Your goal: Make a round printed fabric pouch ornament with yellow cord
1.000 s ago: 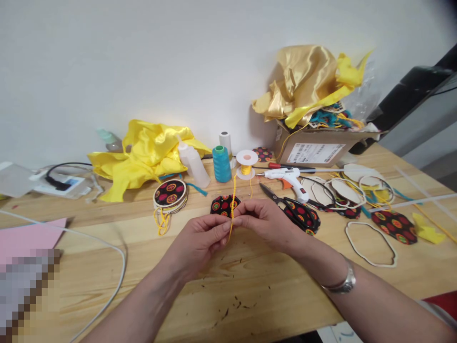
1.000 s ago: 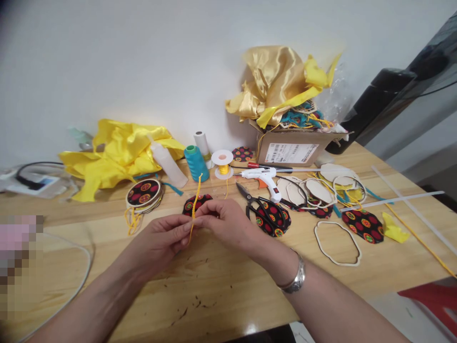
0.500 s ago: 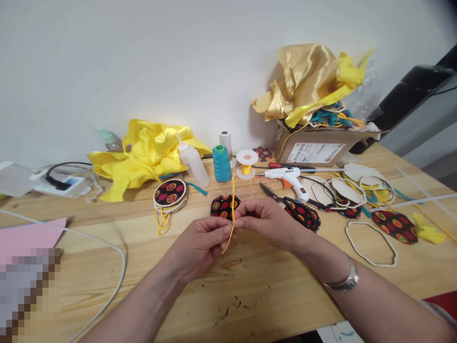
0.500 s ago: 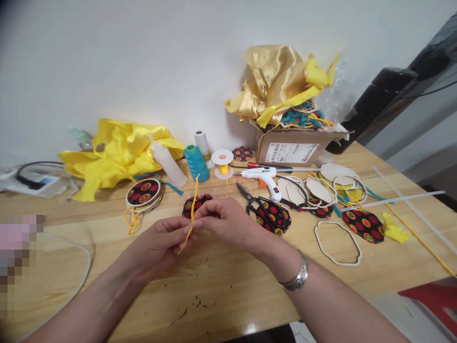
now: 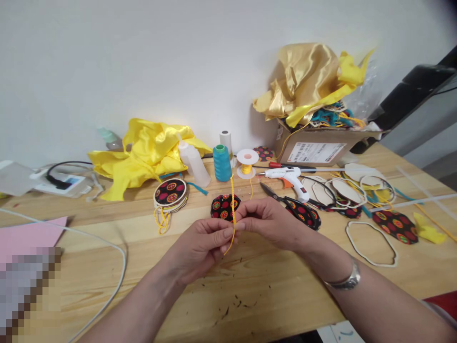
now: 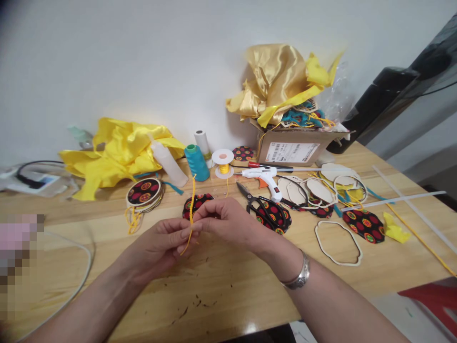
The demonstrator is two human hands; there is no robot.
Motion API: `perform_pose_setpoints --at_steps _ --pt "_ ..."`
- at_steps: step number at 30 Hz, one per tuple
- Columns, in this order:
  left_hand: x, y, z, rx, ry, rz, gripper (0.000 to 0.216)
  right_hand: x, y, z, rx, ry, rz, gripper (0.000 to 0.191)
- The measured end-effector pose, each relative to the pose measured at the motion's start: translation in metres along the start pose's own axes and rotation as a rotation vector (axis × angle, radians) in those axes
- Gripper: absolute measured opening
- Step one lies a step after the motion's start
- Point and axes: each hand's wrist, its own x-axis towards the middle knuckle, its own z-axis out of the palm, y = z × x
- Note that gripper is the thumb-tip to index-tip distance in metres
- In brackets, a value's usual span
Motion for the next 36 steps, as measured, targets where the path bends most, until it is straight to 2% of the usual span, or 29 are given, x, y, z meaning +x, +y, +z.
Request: perform_pose_setpoints --at_steps 6,11,28,36 --pt "-0.0012 -0.0010 -0.0025 0.031 -0.039 -0.005 0.008 -0.0003 0.0004 -0.0008 -0.028 -0.006 -0.004 0.012" --pt "-0.0009 -0.0003 -0.0018 0.042 0.005 0.006 0.008 -0.0006 0.0005 -0.0012 -0.041 -0.016 0.006 0.014" --pt "-0.0005 -0.0017 -0.0018 0.096 0.030 0.022 0.013 -0.0014 -0.0011 -0.0004 -0.058 -0.013 -0.001 0.012" --pt "-0.0005 -0.0003 -0.0004 0.088 0.000 0.019 0.012 -0.0008 -0.0015 -0.0011 -0.028 -0.024 0.008 0.012"
